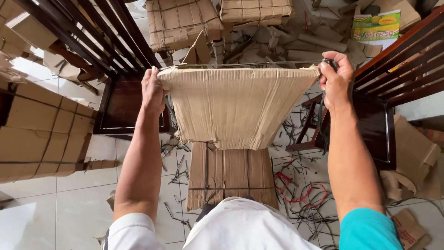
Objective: Wrapping cardboard around chair backrests and securing them with plastic ties for protection during transport.
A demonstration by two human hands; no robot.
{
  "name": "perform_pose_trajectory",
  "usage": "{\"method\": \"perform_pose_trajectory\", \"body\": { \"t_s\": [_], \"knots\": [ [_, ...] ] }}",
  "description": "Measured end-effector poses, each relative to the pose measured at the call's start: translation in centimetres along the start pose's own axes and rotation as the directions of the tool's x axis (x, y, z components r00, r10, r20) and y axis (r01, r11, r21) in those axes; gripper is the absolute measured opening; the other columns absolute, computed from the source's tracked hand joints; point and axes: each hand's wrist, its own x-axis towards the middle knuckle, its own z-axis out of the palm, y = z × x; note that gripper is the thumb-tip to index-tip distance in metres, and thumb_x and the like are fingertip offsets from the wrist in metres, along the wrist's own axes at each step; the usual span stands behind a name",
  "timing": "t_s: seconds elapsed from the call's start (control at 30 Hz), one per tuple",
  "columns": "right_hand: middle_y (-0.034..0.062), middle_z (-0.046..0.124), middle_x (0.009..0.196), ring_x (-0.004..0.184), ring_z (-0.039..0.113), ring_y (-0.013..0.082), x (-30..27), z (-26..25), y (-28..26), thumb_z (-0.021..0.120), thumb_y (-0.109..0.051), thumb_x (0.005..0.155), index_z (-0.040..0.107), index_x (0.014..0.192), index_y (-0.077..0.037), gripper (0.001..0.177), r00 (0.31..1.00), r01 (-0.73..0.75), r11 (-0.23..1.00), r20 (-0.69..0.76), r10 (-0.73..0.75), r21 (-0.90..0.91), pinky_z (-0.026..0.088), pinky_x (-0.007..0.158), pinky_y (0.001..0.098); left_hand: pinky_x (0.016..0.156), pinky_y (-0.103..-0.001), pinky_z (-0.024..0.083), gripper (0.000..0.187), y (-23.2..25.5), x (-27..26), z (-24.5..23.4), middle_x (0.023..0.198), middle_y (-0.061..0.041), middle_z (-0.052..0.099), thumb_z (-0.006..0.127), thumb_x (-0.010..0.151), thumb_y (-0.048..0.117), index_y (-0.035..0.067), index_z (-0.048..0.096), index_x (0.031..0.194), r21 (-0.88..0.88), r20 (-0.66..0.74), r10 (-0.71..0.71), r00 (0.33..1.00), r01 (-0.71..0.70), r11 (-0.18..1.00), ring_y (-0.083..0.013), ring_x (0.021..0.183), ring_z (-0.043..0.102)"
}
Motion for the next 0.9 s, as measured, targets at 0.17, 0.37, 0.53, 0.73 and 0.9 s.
{"method": "perform_pose_trajectory", "body": {
  "t_s": [0.17, 0.37, 0.53, 0.73, 0.9],
  "knots": [
    [0.0047, 0.059, 0.092, 0.059, 0.049, 0.0068, -0.4, 0.1, 0.9, 0.058, -0.009, 0.105, 0.060, 0.125, -0.015, 0.021, 0.997, -0.036, 0.999, -0.063, 0.035, -0.008, 0.036, 0.042, 0.0157, 0.048, -0.022, 0.033, 0.030, -2.7, 3.2, -0.7, 0.063, 0.002, 0.055, 0.066, 0.102, 0.034, 0.016, 0.059, 0.078, -0.039, 0.115, -0.165, 0.979, 0.171, 0.985, -0.0097, 0.056, 0.054],
    [0.0043, 0.057, 0.092, 0.057, 0.048, 0.0064, -1.4, -0.1, 1.1, 0.058, -0.011, 0.105, 0.060, 0.124, -0.015, 0.019, 0.994, -0.058, 0.998, -0.099, 0.056, -0.012, 0.035, 0.041, 0.0156, 0.044, -0.024, 0.033, 0.029, -1.8, 2.0, -0.3, 0.059, -0.002, 0.056, 0.068, 0.102, 0.032, 0.012, 0.060, 0.082, -0.061, 0.097, -0.180, 0.979, 0.187, 0.981, -0.0123, 0.048, 0.051],
    [0.0080, 0.063, 0.094, 0.056, 0.052, 0.0065, -2.2, -0.7, 3.0, 0.057, -0.024, 0.112, 0.059, 0.134, -0.014, 0.024, 0.992, -0.108, 0.993, -0.066, 0.105, -0.040, 0.038, 0.039, 0.0160, 0.048, -0.023, 0.034, 0.015, -3.6, 1.8, -0.8, 0.068, -0.001, 0.055, 0.055, 0.102, 0.016, 0.011, 0.062, 0.089, -0.048, 0.124, -0.130, 0.984, 0.137, 0.989, -0.0103, 0.056, 0.045],
    [0.0107, 0.064, 0.089, 0.054, 0.051, 0.0075, -4.5, -2.0, 4.8, 0.053, -0.026, 0.112, 0.055, 0.138, -0.009, 0.031, 0.982, -0.185, 0.981, -0.058, 0.182, -0.052, 0.036, 0.040, 0.0160, 0.049, -0.024, 0.036, 0.015, -2.9, 1.9, -0.9, 0.068, -0.002, 0.056, 0.056, 0.101, 0.016, 0.010, 0.063, 0.089, -0.066, 0.116, -0.117, 0.986, 0.125, 0.990, -0.0112, 0.056, 0.046],
    [0.0087, 0.063, 0.076, 0.056, 0.054, 0.0100, -5.2, -4.9, 7.7, 0.058, -0.034, 0.113, 0.073, 0.107, -0.008, 0.031, 0.978, -0.208, 0.976, -0.013, 0.207, -0.069, 0.041, 0.043, 0.0182, 0.049, -0.025, 0.038, 0.015, -2.7, 1.9, 0.6, 0.068, -0.003, 0.057, 0.057, 0.100, 0.015, 0.010, 0.064, 0.088, -0.075, 0.133, -0.115, 0.984, 0.126, 0.989, -0.0121, 0.056, 0.048]
  ]
}}
